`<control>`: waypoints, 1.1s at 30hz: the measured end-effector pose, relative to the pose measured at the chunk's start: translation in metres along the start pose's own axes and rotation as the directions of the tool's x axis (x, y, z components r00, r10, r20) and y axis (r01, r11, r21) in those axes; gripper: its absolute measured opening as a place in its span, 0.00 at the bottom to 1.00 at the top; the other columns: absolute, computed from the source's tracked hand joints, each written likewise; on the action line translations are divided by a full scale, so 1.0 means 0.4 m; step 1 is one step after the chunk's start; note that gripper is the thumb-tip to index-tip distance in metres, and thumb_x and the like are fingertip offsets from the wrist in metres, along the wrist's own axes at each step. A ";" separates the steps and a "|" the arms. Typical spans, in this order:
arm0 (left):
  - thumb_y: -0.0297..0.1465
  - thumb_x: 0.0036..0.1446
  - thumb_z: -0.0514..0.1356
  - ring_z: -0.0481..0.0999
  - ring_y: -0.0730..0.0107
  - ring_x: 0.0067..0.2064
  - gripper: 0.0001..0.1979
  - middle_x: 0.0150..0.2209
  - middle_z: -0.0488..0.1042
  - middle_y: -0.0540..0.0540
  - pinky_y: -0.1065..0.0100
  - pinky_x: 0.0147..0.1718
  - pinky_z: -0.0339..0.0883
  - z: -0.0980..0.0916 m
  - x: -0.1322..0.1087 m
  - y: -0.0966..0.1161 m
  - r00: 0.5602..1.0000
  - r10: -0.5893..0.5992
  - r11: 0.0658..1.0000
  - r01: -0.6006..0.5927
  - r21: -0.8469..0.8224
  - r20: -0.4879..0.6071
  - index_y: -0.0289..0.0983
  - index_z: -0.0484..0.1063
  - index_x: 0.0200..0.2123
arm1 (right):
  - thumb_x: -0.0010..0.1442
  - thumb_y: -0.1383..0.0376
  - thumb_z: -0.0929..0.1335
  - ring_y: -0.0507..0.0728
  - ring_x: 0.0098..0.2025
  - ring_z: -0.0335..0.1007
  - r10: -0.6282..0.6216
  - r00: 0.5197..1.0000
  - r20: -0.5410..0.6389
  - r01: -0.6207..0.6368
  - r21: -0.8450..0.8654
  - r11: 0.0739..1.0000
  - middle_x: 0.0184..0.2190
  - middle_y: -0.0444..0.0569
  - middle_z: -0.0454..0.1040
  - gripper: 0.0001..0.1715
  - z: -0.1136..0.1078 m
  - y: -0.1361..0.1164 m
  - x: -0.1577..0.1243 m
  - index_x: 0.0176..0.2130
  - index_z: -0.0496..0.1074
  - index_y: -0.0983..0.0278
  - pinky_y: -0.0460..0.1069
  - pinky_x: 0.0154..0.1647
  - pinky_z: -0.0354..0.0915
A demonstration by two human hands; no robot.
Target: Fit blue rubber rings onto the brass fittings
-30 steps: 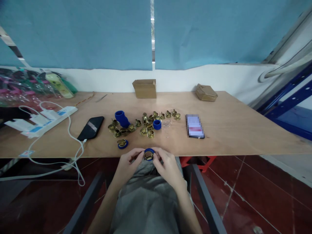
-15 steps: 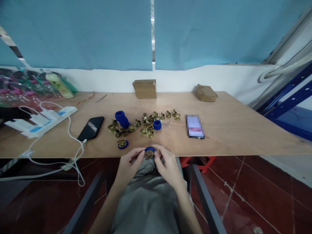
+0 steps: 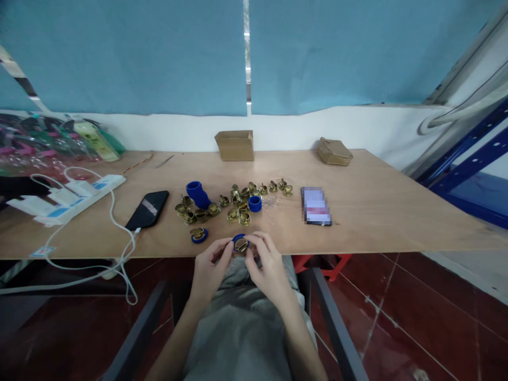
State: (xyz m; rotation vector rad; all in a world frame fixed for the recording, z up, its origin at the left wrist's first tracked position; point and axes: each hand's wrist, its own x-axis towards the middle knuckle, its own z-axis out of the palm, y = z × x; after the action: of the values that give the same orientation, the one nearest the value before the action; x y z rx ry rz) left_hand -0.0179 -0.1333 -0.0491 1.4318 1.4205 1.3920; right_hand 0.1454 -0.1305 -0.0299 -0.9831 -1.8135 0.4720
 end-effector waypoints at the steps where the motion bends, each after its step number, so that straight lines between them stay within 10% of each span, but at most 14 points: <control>1: 0.39 0.66 0.60 0.83 0.66 0.32 0.13 0.36 0.84 0.45 0.71 0.30 0.75 -0.001 0.001 0.000 1.000 -0.005 1.000 0.005 -0.001 -0.006 0.37 0.79 0.45 | 0.70 0.71 0.64 0.57 0.44 0.75 -0.020 1.000 -0.012 0.020 -0.011 1.000 0.49 0.53 0.72 0.15 0.006 0.002 -0.001 0.54 0.70 0.59 0.51 0.47 0.74; 9: 0.38 0.67 0.56 0.82 0.67 0.28 0.15 0.32 0.83 0.46 0.72 0.23 0.74 -0.045 0.026 0.008 0.994 0.048 0.997 -0.042 0.062 -0.102 0.37 0.78 0.46 | 0.72 0.68 0.65 0.57 0.40 0.73 -0.061 0.998 0.032 0.063 -0.059 0.996 0.39 0.50 0.73 0.07 0.044 0.024 0.076 0.39 0.70 0.60 0.50 0.41 0.71; 19: 0.34 0.66 0.58 0.81 0.59 0.46 0.11 0.45 0.81 0.39 0.57 0.48 0.76 -0.085 0.043 0.013 0.908 0.321 0.920 -0.232 0.316 -0.270 0.36 0.77 0.46 | 0.67 0.72 0.67 0.55 0.35 0.73 -0.045 0.984 0.173 0.079 -0.194 0.978 0.38 0.47 0.74 0.08 0.192 0.018 0.224 0.36 0.70 0.61 0.48 0.37 0.67; 24: 0.32 0.67 0.58 0.79 0.59 0.50 0.09 0.50 0.77 0.37 0.59 0.46 0.77 -0.102 0.059 0.025 0.863 0.443 0.861 -0.333 0.385 -0.245 0.36 0.76 0.46 | 0.69 0.70 0.65 0.57 0.37 0.74 0.008 0.995 0.095 0.021 -0.301 0.953 0.39 0.50 0.75 0.06 0.120 0.037 0.241 0.39 0.71 0.62 0.49 0.39 0.67; 29: 0.32 0.66 0.58 0.76 0.52 0.56 0.12 0.52 0.77 0.35 0.53 0.54 0.72 -0.187 0.205 0.059 0.799 0.565 0.715 -0.353 0.603 -0.203 0.36 0.74 0.50 | 0.69 0.69 0.62 0.64 0.47 0.72 0.037 0.999 0.006 -0.031 -0.420 0.907 0.43 0.56 0.75 0.09 -0.003 0.078 0.290 0.42 0.72 0.63 0.56 0.51 0.67; 33: 0.36 0.63 0.60 0.74 0.42 0.57 0.19 0.55 0.77 0.32 0.47 0.58 0.67 -0.217 0.364 0.070 0.864 0.482 0.611 -0.211 0.763 -0.147 0.35 0.72 0.54 | 0.68 0.68 0.65 0.67 0.53 0.71 0.044 0.993 0.107 0.012 -0.474 0.881 0.50 0.61 0.75 0.12 -0.035 0.094 0.316 0.50 0.72 0.67 0.59 0.57 0.65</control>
State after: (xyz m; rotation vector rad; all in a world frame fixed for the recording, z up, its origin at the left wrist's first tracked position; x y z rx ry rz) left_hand -0.1184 -0.0163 0.0267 2.1543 2.1816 1.4161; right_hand 0.1494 -0.0092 0.0232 -1.3240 -2.0781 0.0865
